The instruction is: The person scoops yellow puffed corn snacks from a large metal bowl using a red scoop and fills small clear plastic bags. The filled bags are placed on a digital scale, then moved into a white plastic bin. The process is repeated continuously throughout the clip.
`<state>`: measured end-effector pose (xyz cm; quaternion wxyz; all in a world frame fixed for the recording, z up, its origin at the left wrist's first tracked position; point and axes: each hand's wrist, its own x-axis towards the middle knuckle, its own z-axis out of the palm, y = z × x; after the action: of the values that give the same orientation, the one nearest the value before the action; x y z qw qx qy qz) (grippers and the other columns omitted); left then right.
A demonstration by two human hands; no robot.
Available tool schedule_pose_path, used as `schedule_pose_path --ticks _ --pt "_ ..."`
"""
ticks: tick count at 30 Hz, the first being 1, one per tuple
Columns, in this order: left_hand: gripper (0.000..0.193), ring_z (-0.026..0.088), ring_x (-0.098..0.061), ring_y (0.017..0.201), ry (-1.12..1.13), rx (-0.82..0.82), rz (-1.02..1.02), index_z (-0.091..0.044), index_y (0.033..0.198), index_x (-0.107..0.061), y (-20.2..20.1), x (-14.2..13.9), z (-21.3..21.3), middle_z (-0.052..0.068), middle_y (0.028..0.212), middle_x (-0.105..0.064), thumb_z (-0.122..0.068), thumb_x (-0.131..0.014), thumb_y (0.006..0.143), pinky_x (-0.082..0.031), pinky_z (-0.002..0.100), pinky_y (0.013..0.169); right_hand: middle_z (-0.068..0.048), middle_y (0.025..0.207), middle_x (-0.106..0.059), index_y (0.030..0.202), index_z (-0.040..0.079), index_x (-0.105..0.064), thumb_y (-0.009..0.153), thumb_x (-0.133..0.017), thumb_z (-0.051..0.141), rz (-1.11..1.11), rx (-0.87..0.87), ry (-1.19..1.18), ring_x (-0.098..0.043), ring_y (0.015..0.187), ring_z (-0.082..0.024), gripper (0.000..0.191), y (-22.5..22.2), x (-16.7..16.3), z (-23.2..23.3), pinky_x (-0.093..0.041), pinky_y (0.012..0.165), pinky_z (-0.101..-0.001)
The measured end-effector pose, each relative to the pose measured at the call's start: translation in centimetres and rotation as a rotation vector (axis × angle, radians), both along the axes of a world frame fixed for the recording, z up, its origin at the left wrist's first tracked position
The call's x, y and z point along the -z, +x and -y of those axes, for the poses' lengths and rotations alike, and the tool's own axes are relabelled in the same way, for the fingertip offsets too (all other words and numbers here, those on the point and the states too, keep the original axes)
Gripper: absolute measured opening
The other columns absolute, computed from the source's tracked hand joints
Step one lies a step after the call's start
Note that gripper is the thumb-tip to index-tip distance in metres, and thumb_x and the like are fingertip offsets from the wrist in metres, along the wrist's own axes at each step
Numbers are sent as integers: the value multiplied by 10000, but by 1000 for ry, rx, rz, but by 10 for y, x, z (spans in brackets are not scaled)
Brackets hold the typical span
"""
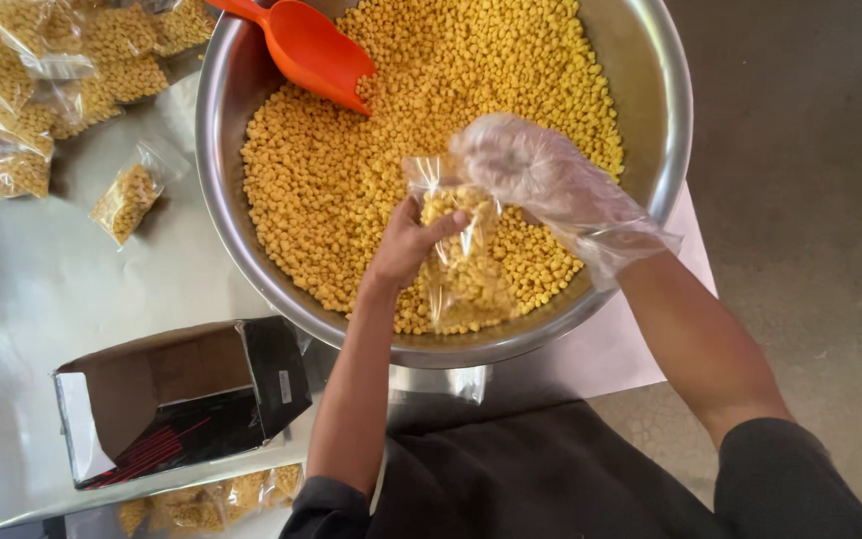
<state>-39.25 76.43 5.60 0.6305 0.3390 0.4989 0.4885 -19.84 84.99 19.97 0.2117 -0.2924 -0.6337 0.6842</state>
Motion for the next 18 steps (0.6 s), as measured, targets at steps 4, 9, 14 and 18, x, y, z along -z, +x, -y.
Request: schedule_pose_path --ticks 4,9,14,18 --pt "796 342 -711 1044 -406 -186 326 73 1440 -475 14 21 -2 244 1189 -709 -348 -801 849 -618 489 873 -121 1425 -585 1471 107 -509 967 -662 390 346 198 96 -596 1278 -247 598 13 7 -2 -508 1036 -411" --pt "784 199 -672 1006 -587 -189 129 9 1499 -432 21 29 5 146 1233 -635 -444 -758 947 -514 388 818 -135 1394 -627 1442 100 -542 906 -671 417 390 190 34 -660 1198 -258 636 33 21 0 -553 990 -439" --pt "708 290 -692 849 -423 -217 228 15 1401 -470 31 2 5 204 1043 -680 -347 -795 886 -586 485 783 -129 1371 -624 1457 132 -543 941 -678 399 362 168 133 -621 1242 -223 596 46 19 2 -544 1041 -437" --pt "689 226 -777 908 -15 -74 -384 -24 1335 -588 39 -46 16 121 1063 -764 -386 -821 797 -666 420 820 -106 1374 -643 1340 152 -627 934 -751 379 50 -4 568 -618 1302 -262 481 48 0 6 -540 1136 -441"
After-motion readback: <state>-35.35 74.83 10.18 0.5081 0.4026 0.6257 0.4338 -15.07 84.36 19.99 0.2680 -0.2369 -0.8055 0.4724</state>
